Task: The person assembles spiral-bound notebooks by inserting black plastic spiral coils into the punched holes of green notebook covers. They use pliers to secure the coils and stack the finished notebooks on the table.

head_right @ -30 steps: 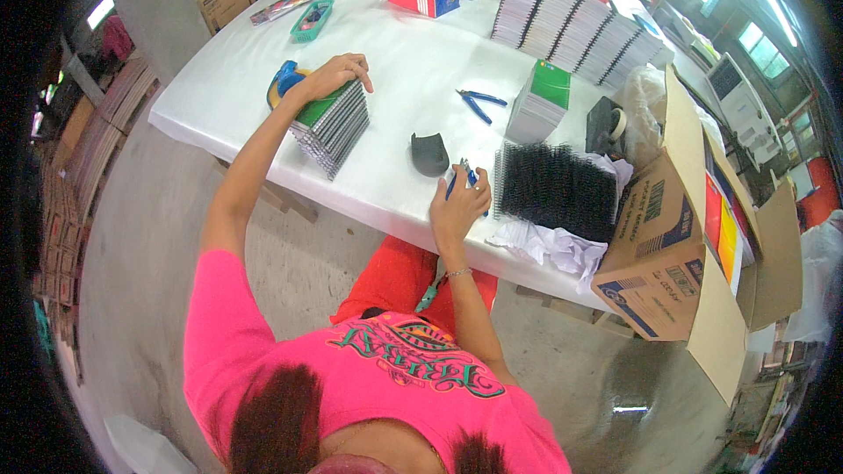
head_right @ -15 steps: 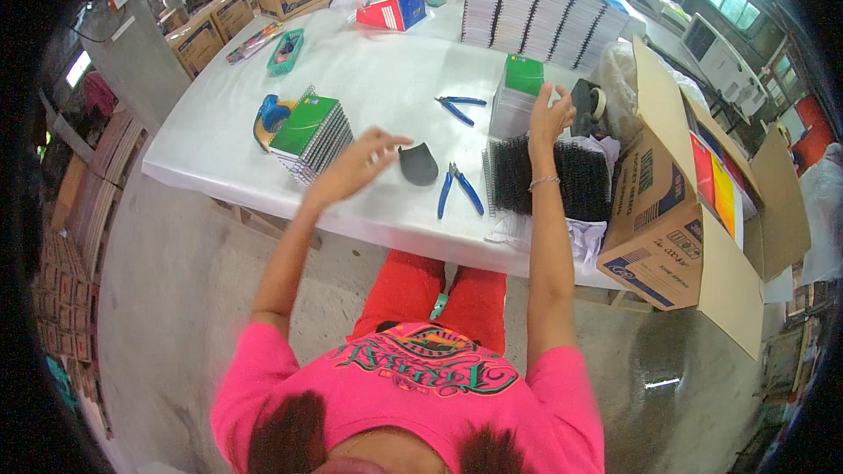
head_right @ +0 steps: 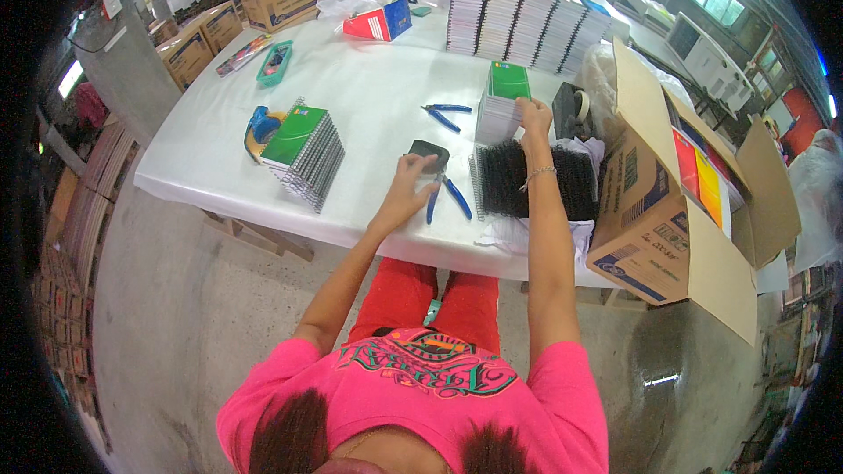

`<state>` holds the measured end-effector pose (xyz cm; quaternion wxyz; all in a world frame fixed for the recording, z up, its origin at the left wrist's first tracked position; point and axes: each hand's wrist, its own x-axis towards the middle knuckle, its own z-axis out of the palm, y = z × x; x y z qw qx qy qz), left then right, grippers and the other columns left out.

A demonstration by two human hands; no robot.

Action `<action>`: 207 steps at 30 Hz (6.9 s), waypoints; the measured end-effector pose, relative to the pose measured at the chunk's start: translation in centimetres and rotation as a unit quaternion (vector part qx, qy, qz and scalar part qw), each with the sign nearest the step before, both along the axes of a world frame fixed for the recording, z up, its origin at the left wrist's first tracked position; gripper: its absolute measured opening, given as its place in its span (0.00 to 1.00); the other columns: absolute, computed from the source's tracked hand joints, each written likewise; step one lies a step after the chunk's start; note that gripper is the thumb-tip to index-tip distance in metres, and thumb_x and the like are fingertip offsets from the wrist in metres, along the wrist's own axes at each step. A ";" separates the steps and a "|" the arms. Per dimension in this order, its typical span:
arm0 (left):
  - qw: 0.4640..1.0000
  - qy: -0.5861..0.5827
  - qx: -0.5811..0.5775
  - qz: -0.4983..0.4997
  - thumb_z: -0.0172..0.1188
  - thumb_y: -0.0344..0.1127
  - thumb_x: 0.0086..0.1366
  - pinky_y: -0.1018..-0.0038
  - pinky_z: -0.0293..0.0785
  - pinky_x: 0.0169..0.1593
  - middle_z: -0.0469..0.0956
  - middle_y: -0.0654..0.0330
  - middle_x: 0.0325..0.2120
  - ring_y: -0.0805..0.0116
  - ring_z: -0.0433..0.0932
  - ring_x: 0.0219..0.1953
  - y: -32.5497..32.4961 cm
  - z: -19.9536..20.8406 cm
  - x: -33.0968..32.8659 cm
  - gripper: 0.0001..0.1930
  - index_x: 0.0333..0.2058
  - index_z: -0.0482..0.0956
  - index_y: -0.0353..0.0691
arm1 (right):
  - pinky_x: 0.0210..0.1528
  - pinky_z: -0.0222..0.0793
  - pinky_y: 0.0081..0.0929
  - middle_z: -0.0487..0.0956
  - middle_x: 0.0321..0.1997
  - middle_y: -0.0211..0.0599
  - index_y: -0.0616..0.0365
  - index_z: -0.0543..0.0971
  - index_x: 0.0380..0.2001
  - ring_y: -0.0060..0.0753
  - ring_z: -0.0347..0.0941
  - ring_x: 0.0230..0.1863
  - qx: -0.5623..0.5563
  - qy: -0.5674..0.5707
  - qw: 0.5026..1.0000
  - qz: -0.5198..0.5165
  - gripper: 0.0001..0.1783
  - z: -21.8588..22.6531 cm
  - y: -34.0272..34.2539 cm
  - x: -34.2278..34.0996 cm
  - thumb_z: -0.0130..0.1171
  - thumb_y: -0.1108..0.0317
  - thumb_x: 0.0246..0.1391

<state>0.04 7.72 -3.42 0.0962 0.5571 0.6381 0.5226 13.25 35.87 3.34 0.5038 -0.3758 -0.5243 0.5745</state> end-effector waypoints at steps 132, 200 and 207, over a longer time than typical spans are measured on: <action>0.947 0.223 -0.124 0.196 0.55 0.50 0.66 0.35 0.51 0.54 0.72 0.66 0.40 0.60 0.68 0.50 -6.7 2.6 1.2 0.14 0.42 0.75 0.48 | 0.40 0.63 0.42 0.77 0.35 0.44 0.60 0.74 0.36 0.47 0.74 0.38 0.377 -0.281 0.857 0.211 0.09 -0.8 -23.8 0.7 0.57 0.66 0.59; 0.997 0.020 0.013 0.076 0.80 0.46 0.40 0.67 0.65 0.49 0.60 0.56 0.40 0.59 0.64 0.45 -6.2 0.0 -4.7 0.38 0.42 0.65 0.36 | 0.60 0.66 0.28 0.74 0.52 0.34 0.56 0.76 0.42 0.28 0.69 0.55 -0.003 0.009 0.903 0.430 0.18 -4.2 -17.9 1.5 0.63 0.54 0.58; 0.998 0.018 0.022 0.048 0.80 0.48 0.40 0.68 0.64 0.50 0.59 0.57 0.39 0.60 0.63 0.44 -5.8 -0.4 -4.3 0.38 0.41 0.65 0.35 | 0.65 0.66 0.31 0.65 0.66 0.46 0.56 0.72 0.35 0.33 0.67 0.61 -0.080 0.126 0.833 0.533 0.15 -3.9 -18.6 3.6 0.63 0.58 0.58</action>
